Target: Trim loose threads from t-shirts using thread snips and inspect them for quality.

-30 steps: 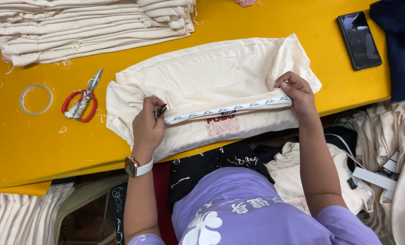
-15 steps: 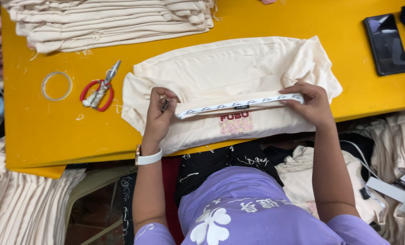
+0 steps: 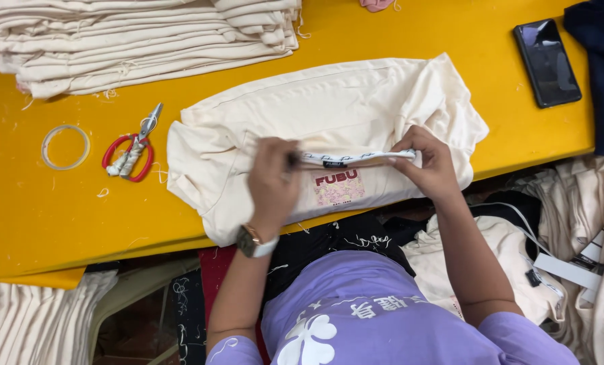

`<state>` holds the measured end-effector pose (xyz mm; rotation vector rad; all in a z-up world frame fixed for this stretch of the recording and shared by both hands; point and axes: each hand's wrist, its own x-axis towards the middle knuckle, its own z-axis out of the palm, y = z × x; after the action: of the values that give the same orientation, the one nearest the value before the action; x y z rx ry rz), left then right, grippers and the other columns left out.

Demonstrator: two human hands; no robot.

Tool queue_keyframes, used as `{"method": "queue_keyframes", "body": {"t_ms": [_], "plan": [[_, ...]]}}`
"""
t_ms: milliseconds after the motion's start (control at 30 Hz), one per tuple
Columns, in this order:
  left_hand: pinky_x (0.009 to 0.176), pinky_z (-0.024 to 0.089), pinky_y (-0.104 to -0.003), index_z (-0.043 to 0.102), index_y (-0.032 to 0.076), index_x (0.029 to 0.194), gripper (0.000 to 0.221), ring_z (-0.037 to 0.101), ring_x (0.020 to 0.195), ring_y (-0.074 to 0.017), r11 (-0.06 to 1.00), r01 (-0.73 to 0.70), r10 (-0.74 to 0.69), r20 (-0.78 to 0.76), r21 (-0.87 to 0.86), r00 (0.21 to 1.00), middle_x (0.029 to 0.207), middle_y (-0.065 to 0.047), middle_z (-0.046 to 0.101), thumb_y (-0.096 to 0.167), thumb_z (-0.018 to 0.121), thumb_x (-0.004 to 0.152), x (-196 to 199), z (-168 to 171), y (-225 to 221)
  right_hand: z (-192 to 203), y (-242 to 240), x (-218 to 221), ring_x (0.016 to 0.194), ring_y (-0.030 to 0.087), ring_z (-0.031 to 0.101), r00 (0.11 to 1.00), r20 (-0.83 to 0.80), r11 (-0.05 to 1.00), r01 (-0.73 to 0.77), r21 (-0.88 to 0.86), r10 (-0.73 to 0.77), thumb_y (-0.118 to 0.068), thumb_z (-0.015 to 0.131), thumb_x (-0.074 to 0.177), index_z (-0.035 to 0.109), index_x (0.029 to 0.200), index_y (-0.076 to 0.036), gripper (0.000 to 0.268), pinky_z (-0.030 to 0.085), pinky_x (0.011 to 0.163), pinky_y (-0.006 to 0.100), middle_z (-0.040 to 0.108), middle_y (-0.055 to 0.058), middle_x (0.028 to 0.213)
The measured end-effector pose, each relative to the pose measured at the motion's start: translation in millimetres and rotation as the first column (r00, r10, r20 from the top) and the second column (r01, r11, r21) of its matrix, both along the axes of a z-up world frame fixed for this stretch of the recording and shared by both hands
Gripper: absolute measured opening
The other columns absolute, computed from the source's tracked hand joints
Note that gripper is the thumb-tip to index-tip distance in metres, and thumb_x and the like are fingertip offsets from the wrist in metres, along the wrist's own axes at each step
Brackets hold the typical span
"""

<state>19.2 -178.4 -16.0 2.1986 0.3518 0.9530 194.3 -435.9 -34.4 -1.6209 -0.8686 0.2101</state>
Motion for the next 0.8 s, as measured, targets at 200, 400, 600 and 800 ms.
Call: {"method": "queue_keyframes", "body": {"t_ms": [200,400,600,800], "plan": [[0.076,0.053,-0.028,0.07,0.02,0.112,0.025,0.062,0.083,-0.0179,0.938,0.278,-0.297,0.064,0.207,0.953,0.098,0.005,0.054,0.025,0.074,0.088,32,7,-64,8,4,-19,0.077,0.013,0.052,0.999,-0.046,1.0,0.004,0.008,-0.003,-0.004,0.087,0.077,0.076,0.089,0.001,0.017,0.041,0.076,0.028,0.058,0.009,0.08],[0.063,0.05,-0.029,0.068,0.016,0.099,0.021,0.058,0.073,-0.017,0.909,0.285,-0.318,0.064,0.304,0.946,0.089,0.004,0.051,0.001,0.065,0.083,45,31,-76,20,6,-27,0.072,0.012,0.05,1.0,-0.002,1.0,0.004,-0.025,-0.004,-0.009,0.086,0.08,0.076,0.086,-0.001,0.014,0.042,0.073,0.028,0.055,0.007,0.075],[0.06,0.05,-0.037,0.059,0.014,0.098,0.022,0.061,0.076,-0.0275,0.922,0.346,-0.349,-0.015,0.173,0.937,0.092,0.0,0.05,0.003,0.055,0.08,45,41,-70,23,7,-29,0.069,0.01,0.05,1.0,-0.015,0.999,-0.007,-0.035,0.007,-0.003,0.085,0.077,0.076,0.084,-0.002,0.012,0.043,0.072,0.029,0.056,0.006,0.073],[0.069,0.056,-0.045,0.062,0.011,0.106,0.038,0.064,0.087,-0.0359,0.887,0.456,-0.458,-0.008,-0.074,0.889,0.098,-0.005,0.051,-0.007,0.053,0.074,38,50,-61,19,3,-29,0.072,0.012,0.051,0.999,-0.054,1.0,-0.004,-0.031,0.002,-0.004,0.083,0.078,0.075,0.083,-0.001,0.01,0.042,0.073,0.03,0.055,0.006,0.073]]}}
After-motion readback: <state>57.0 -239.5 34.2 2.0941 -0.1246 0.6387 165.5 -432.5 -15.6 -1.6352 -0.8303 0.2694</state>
